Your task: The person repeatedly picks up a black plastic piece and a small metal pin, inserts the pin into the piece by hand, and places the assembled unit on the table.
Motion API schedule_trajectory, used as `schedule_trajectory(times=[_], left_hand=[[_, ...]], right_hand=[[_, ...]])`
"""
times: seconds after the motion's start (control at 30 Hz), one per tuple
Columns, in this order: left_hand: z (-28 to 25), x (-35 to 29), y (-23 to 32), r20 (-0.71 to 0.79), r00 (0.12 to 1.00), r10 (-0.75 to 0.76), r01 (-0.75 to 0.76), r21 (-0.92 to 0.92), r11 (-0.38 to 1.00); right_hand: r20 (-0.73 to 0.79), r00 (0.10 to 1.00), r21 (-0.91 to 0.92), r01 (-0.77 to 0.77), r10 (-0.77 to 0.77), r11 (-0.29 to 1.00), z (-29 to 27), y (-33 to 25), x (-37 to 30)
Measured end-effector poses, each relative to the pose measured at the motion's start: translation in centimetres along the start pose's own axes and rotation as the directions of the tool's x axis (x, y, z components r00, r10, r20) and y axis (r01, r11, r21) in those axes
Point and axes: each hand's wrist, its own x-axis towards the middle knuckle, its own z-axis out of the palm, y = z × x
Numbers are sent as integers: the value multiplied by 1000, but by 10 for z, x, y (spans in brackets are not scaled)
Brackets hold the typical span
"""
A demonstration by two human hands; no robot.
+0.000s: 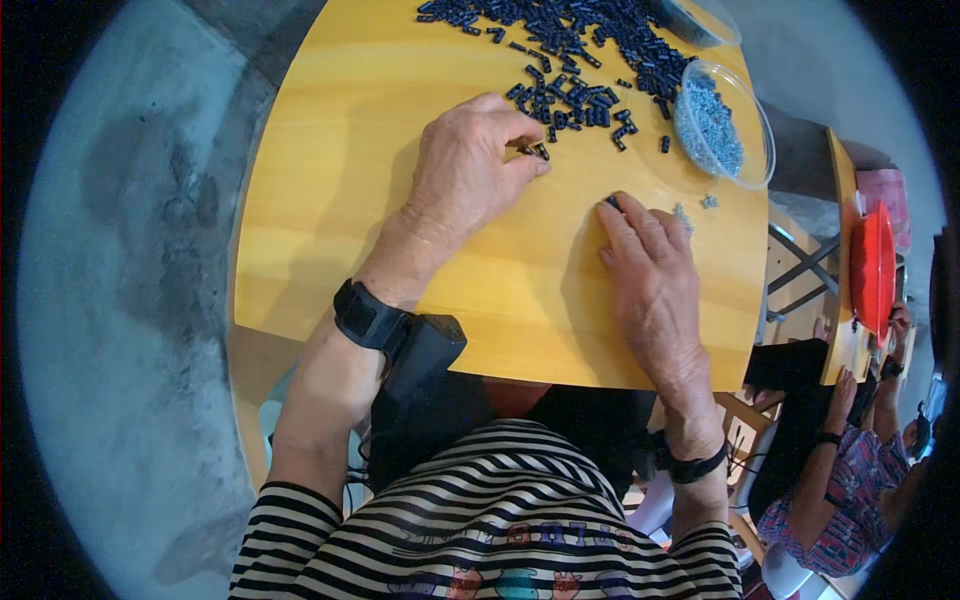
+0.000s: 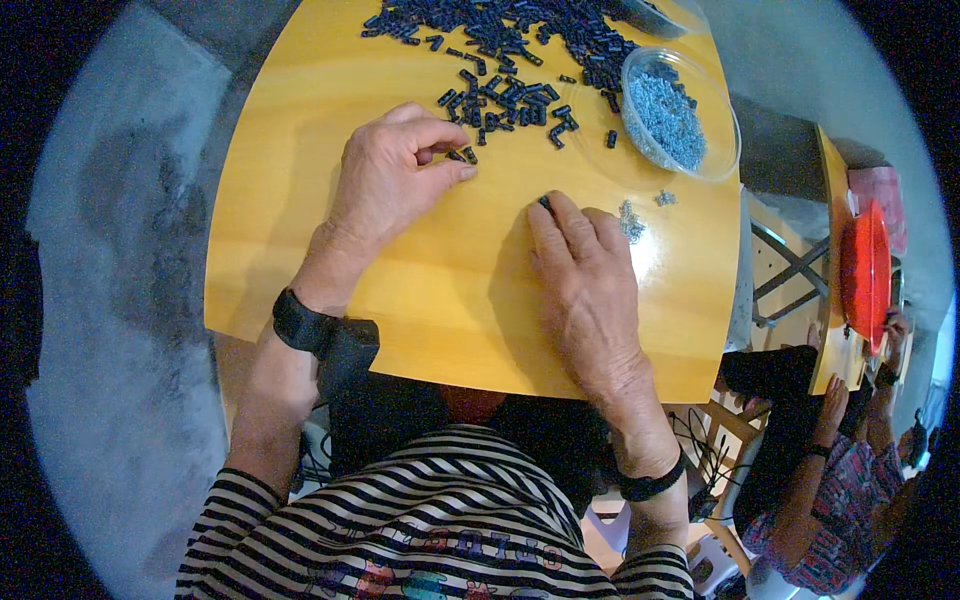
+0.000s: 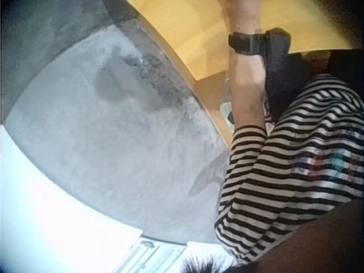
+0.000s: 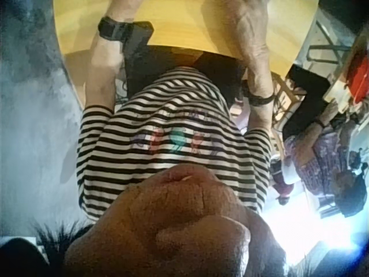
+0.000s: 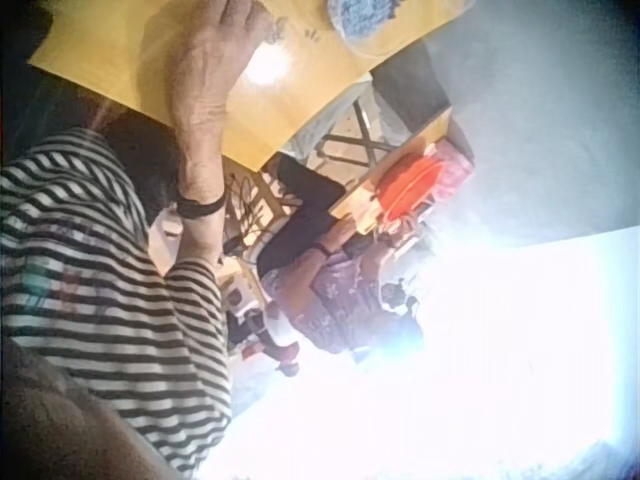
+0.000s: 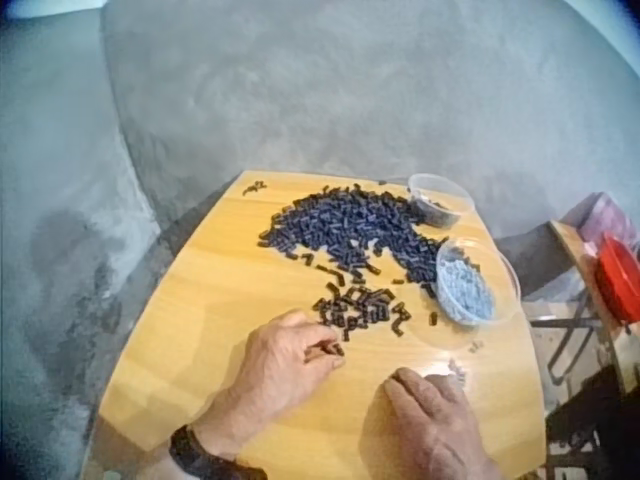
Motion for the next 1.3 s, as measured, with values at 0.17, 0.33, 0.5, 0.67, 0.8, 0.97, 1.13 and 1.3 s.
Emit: schedule_trajectory(times=[0.17, 0.33, 0.5, 0.67, 0.8, 0.97, 1.13, 1.3], left_hand=[[-2, -2, 0, 3, 1000, 14, -14, -51, 999], [-1, -4, -1, 30, 999, -31, 31, -5, 1000], [2, -3, -9, -93, 996, -16, 8, -76, 997], [4, 0, -8, -122, 991, -57, 42, -120, 992], [1, 2, 2, -185, 979, -91, 55, -193, 980], [-13, 13, 36, -91, 974, -206, 110, -606, 788], [-23, 27, 64, 42, 970, -238, 202, -683, 702], [-4, 9, 37, 1, 973, -231, 189, -577, 795]], right_hand=[[-7, 999, 93, -34, 35, 995, 1, -5, -6], [-66, 985, 281, -137, 162, 950, -7, -7, -25], [-21, 989, 374, -128, 146, 919, -14, -40, -31], [-11, 1000, 545, -12, 22, 838, -7, -67, -31], [-10, 999, 642, 33, -35, 766, -6, -82, -29], [-33, 996, 735, 78, -78, 673, -9, -83, -31], [-10, 1000, 736, 8, -1, 677, -21, -72, -38], [88, 902, 881, -268, 423, 389, -30, -25, -53]])
